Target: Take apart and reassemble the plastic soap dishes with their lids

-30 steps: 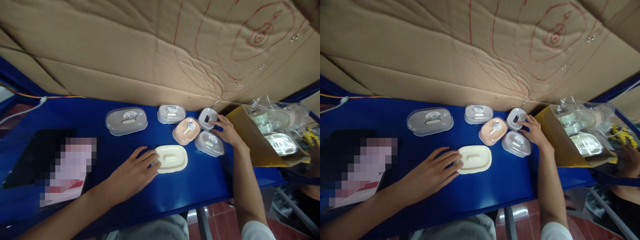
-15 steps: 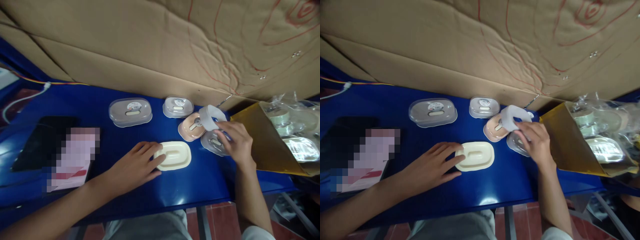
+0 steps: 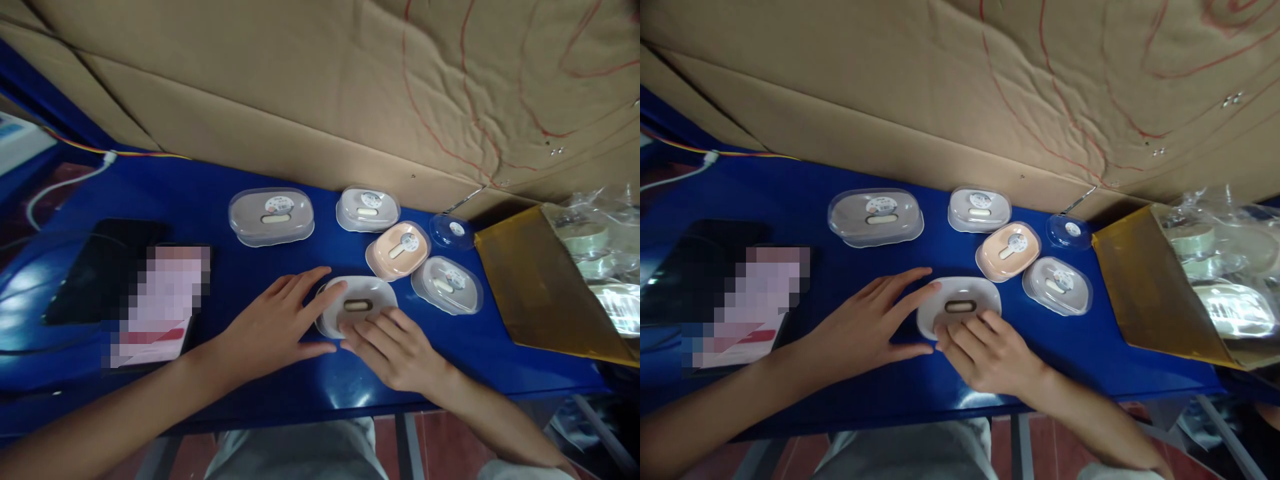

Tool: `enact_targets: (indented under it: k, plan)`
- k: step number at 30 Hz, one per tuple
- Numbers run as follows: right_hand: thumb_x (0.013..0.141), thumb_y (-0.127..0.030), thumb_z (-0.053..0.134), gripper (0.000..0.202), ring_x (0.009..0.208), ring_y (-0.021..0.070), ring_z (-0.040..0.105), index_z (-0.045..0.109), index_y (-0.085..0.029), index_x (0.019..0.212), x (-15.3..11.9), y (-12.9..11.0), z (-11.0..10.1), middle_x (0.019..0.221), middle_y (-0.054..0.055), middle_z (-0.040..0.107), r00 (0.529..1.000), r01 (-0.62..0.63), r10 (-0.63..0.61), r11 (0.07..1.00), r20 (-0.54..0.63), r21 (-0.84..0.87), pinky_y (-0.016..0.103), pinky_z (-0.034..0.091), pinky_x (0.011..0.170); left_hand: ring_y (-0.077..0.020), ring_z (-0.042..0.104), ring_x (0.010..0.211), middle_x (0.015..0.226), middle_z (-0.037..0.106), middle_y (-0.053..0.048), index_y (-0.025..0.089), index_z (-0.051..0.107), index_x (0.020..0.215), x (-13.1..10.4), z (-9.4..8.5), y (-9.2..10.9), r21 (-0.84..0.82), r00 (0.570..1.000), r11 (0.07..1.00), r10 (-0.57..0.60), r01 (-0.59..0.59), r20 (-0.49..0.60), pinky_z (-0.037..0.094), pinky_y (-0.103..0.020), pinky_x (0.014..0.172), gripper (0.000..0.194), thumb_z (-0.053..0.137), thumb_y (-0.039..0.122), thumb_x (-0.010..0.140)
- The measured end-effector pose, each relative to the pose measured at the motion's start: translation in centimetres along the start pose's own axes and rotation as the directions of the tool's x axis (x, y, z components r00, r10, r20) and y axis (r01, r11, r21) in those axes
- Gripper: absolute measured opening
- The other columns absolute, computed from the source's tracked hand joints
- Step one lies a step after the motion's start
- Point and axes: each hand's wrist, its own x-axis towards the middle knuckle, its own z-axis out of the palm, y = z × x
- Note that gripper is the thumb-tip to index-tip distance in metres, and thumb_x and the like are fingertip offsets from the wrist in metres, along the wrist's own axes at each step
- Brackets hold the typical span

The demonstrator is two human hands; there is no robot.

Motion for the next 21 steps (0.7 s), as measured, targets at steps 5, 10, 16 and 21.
enact_targets:
  k: [5,10,16,21]
  plan:
    - [0.110,-0.017,0.058,0.023,0.100,0.0174,0.069,0.078,-0.016,0.120,0.2,0.0,0.7,0.107,0.002,0.083,0.998,0.063,-0.062,0.996,-0.016,0.058,0.034,0.055,0.092,-0.0405,0.067,0.131,0.159,0.054,-0.024,0.019,0.056,0.147,0.1,0.1,0.3,-0.041,0.998,0.999,0.033,-0.031,0.050,0.059,-0.054,0.106,0.069,0.085,0.047,0.091]
    - [0.109,-0.012,0.054,0.030,0.107,0.0188,0.068,0.075,-0.013,0.130,0.0,0.3,0.6,0.119,0.004,0.082,0.994,0.097,-0.099,0.993,0.040,0.062,0.035,0.054,0.095,-0.0394,0.068,0.132,0.158,0.056,-0.024,0.017,0.061,0.140,0.2,0.0,0.6,-0.079,0.996,0.996,0.039,-0.032,0.082,0.059,-0.054,0.107,0.057,0.084,0.030,0.089]
    - [0.105,-0.016,0.063,0.034,0.116,0.0215,0.067,0.071,-0.009,0.138,-0.4,0.2,1.5,0.126,0.012,0.079,0.989,0.134,-0.136,0.990,0.057,0.041,0.033,0.055,0.095,-0.0425,0.068,0.132,0.158,0.055,-0.027,0.014,0.063,0.137,0.3,0.0,0.5,-0.058,0.997,0.998,0.041,-0.037,0.069,0.061,-0.056,0.104,0.054,0.083,0.026,0.088]
    - [0.104,-0.016,0.067,0.040,0.111,0.0205,0.072,0.066,-0.007,0.143,0.1,0.0,1.7,0.122,0.011,0.080,0.987,0.158,-0.160,0.985,0.024,0.067,0.032,0.060,0.091,-0.0436,0.069,0.130,0.157,0.055,-0.030,0.012,0.065,0.134,0.4,0.1,0.6,0.013,0.997,0.998,0.055,-0.056,0.048,0.062,-0.056,0.101,0.049,0.080,0.018,0.088]
